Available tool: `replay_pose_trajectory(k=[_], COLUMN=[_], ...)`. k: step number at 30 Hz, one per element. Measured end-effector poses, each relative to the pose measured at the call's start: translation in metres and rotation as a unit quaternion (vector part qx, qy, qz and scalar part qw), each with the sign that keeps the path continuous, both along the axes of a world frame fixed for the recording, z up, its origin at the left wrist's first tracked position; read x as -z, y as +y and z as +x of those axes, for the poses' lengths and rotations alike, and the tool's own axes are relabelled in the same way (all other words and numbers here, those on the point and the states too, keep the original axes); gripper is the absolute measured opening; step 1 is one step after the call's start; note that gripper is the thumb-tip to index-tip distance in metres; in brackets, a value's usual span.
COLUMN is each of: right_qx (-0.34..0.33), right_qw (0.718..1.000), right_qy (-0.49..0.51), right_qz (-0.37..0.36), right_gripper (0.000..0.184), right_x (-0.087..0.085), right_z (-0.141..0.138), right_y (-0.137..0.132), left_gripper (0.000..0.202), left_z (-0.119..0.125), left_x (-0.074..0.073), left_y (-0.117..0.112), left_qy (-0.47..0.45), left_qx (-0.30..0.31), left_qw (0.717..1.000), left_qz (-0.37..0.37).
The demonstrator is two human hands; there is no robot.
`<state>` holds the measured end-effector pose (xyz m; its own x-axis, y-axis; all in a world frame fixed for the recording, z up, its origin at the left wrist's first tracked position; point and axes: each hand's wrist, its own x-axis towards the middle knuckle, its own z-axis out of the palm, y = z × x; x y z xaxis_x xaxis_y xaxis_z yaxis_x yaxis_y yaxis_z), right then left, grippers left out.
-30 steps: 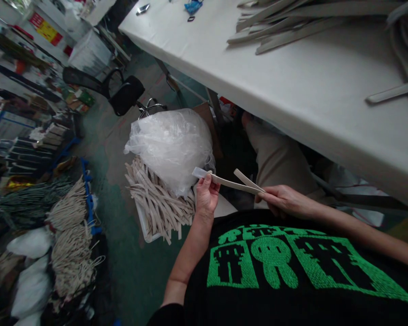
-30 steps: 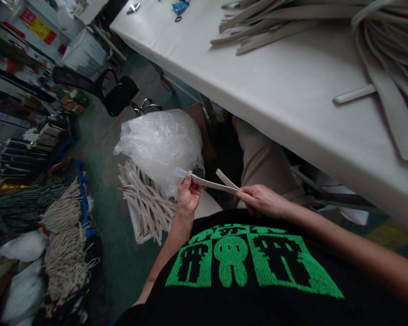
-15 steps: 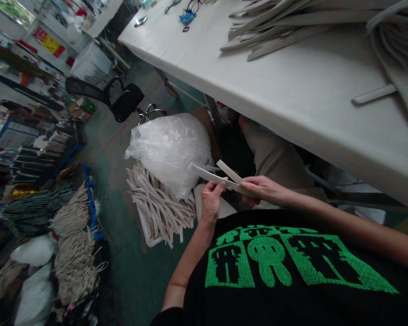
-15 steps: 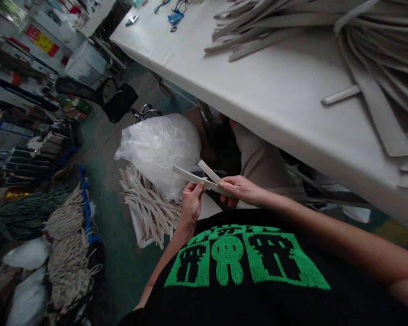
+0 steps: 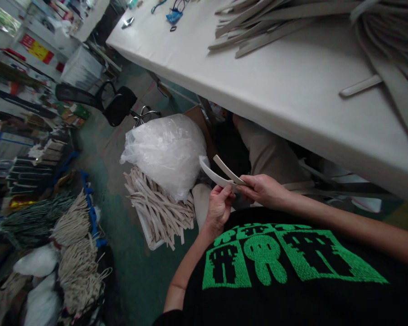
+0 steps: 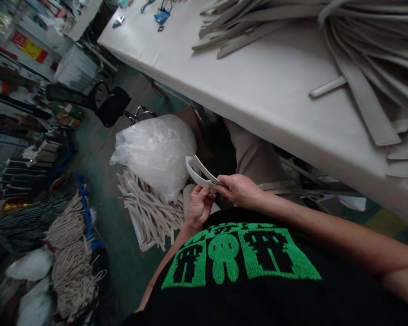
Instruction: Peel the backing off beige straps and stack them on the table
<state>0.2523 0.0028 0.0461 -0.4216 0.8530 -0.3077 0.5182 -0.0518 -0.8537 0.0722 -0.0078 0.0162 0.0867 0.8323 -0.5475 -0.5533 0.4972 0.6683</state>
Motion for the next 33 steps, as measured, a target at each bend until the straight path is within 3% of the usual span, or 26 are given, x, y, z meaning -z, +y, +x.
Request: replay_pose_trajectory(k=[3, 6, 10, 12, 17, 23, 25, 29, 33], right_qx=[-0.048, -0.05, -0.014, -0.018, -0.056, -0.024, -0.028, -0.045, -0.026], right_qw=[0.999, 0.996, 0.988, 0.989, 0.995, 0.982, 0.984, 0.992, 0.986], right_qy=[-0.01, -0.071, -0.136, -0.129, -0.078, -0.177, -0.165, -0.118, -0.156], right_qz=[0.006, 0.013, 0.065, 0.076, 0.023, 0.061, 0.067, 0.013, 0.044], right_gripper=[0.026, 0.024, 0.026, 0.025, 0.023, 0.022, 0.023, 0.024, 0.024], right_x=[-0.003, -0.002, 0.0, -0.001, -0.004, -0.003, -0.003, -0.001, 0.005], right_z=[0.012, 0.024, 0.012, 0.006, 0.018, 0.007, 0.007, 0.014, 0.008], right_y=[-0.001, -0.011, -0.007, 0.001, 0.008, 0.009, 0.011, 0.011, 0.014], left_gripper=[0.036, 0.038, 0.035, 0.033, 0.031, 0.035, 0.035, 0.03, 0.029], left_z=[-0.008, -0.013, 0.002, 0.005, -0.013, 0.0, 0.0, -0.012, -0.002], left_x=[0.0, 0.002, 0.005, 0.004, 0.003, 0.011, 0.013, 0.018, 0.02], left_y=[0.003, 0.003, -0.001, 0.001, 0.012, 0.008, 0.011, 0.017, 0.014], left_qy=[0.013, 0.01, 0.008, 0.019, 0.042, 0.02, 0.012, 0.02, 0.005], left_qx=[-0.022, -0.046, 0.006, 0.017, -0.025, 0.042, 0.035, 0.008, 0.044], left_qw=[1.0, 0.999, 0.999, 0.998, 0.998, 0.996, 0.997, 0.997, 0.994], left_qz=[0.001, -0.017, -0.048, -0.05, -0.046, -0.077, -0.066, -0.075, -0.097])
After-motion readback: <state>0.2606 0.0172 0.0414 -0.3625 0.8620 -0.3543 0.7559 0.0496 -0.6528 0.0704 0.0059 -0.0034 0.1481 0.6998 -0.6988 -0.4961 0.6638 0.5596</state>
